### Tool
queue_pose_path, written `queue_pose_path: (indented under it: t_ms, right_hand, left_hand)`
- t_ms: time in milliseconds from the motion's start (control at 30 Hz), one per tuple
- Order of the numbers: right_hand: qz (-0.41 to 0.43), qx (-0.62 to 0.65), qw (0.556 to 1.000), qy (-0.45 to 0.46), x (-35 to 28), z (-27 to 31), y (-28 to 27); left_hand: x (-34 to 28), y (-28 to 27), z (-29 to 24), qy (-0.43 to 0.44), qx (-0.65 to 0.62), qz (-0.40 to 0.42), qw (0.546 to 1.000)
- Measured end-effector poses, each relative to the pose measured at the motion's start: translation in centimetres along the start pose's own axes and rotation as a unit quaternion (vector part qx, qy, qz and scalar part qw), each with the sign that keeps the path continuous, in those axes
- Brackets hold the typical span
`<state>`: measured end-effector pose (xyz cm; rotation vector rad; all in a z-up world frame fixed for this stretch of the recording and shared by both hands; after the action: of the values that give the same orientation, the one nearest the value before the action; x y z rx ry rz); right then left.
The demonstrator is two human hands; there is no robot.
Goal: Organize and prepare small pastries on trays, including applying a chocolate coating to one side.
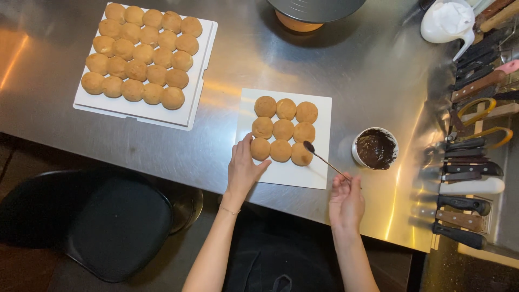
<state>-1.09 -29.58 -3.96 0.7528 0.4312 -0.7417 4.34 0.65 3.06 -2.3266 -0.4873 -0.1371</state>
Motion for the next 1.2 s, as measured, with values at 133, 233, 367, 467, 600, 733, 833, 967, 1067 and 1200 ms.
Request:
queue_pose_path:
  t_ms: [133, 233, 367, 467, 600, 733, 833, 967, 1067, 1200]
  right_hand:
    - [-0.004, -0.010, 0.999, -0.033, 0.6, 2.7, -1.7]
    - [-0.016, -0.008, 0.998, -0.055, 1.3, 4.1, -3.4]
    - [-0.034, 0.003, 0.993, -0.109, 2.5, 6.8, -5.1]
    - [-0.044, -0.022, 0.979, -0.198, 1.8, 10.0, -4.1]
    - [-0.002, -0.187, 0.893, -0.409, 0.5, 13.2, -1.5]
    - [0.067, -0.387, 0.757, -0.522, -1.4, 13.4, 1.0]
    - [0.110, -0.505, 0.633, -0.576, -1.6, 12.6, 1.3]
    - [0.109, -0.462, 0.706, -0.526, -0.7, 12.5, 0.5]
    - [0.066, -0.351, 0.820, -0.448, 0.9, 12.9, -0.6]
    - [-0.012, -0.127, 0.954, -0.270, 5.7, 12.0, -5.6]
  left_hand:
    - [-0.6, -0.6, 0.2, 0.074, -0.014, 0.016, 0.997]
    - [-0.7, -0.1, 0.6, 0.059, -0.002, 0.011, 0.998]
    - [-0.8, 0.2, 0.6, 0.026, 0.005, -0.023, 0.999]
    - [-1.2, 0.2, 0.4, 0.034, 0.012, -0.040, 0.999]
    - [-1.5, -0.1, -0.7, 0.031, -0.003, -0.023, 0.999]
    - [-0.8, -1.0, -4.6, 0.136, 0.093, -0.056, 0.985]
    - [-0.5, 1.5, -5.0, 0.177, 0.095, 0.043, 0.979]
    - [0.8, 3.7, -5.3, 0.227, 0.200, 0.074, 0.950]
    - [1.6, 4.4, -5.3, 0.210, 0.220, 0.105, 0.947]
    - [2.2, 4.2, -4.7, 0.210, 0.215, 0.105, 0.948]
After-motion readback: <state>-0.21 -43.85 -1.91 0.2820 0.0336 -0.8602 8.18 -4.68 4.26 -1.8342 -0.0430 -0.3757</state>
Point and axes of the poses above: each hand's wrist, its own x-axis towards the middle knuckle, its own y-axis out of the palm, z = x × y, the point moved 4 cm from there along x, towards the middle knuckle, and after that the axes turned 10 degrees about -z, right-handed, at the moved point
